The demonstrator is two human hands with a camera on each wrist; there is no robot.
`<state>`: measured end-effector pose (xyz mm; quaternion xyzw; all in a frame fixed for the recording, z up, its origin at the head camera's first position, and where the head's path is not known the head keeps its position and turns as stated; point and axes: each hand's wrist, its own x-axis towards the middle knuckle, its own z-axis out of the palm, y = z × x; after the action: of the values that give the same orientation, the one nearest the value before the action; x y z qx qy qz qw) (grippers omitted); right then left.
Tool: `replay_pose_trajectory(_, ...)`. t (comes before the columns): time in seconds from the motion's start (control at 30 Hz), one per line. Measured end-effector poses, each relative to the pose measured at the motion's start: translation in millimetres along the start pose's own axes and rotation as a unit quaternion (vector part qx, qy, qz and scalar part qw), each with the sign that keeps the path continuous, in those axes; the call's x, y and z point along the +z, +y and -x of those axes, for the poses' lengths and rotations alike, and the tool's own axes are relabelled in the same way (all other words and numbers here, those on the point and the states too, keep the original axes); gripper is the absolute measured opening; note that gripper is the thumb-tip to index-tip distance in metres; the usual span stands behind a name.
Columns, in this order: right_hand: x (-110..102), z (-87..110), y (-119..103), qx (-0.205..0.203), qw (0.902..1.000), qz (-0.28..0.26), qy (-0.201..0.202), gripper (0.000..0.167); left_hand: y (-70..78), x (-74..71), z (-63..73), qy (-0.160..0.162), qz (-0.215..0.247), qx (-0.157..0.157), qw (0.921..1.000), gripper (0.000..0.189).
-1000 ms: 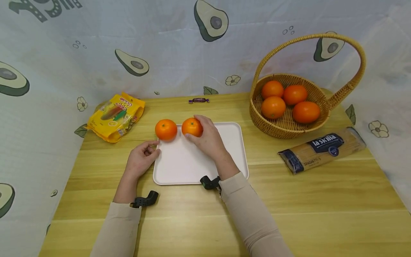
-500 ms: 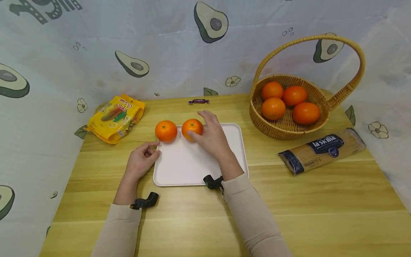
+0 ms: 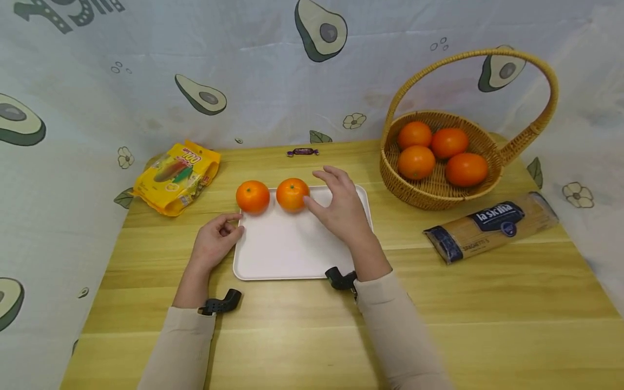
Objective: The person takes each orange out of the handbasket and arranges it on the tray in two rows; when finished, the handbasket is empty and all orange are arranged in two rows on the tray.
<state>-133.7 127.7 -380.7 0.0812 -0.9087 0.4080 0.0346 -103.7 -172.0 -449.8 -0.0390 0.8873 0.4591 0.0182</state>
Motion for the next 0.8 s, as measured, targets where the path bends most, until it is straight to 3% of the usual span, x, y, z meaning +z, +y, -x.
replay_pose_trajectory(0.23,-32,15.0,26,-0.037,0.9972,0.057,0.032,0.053,0.9,1.1,0.1,0.002,0.001,0.003,1.0000,0.030)
replay_pose_trajectory(0.5,-82,21.5,62,-0.116,0.9788,0.157,0.062,0.048,-0.3,0.0,-0.2,0.007,-0.002,0.006,1.0000,0.030)
replay_pose_trajectory(0.8,-155,9.0,91,-0.108,0.9585,0.256,0.063,0.055,0.6,0.1,0.5,0.004,-0.011,0.010,0.9999,0.030)
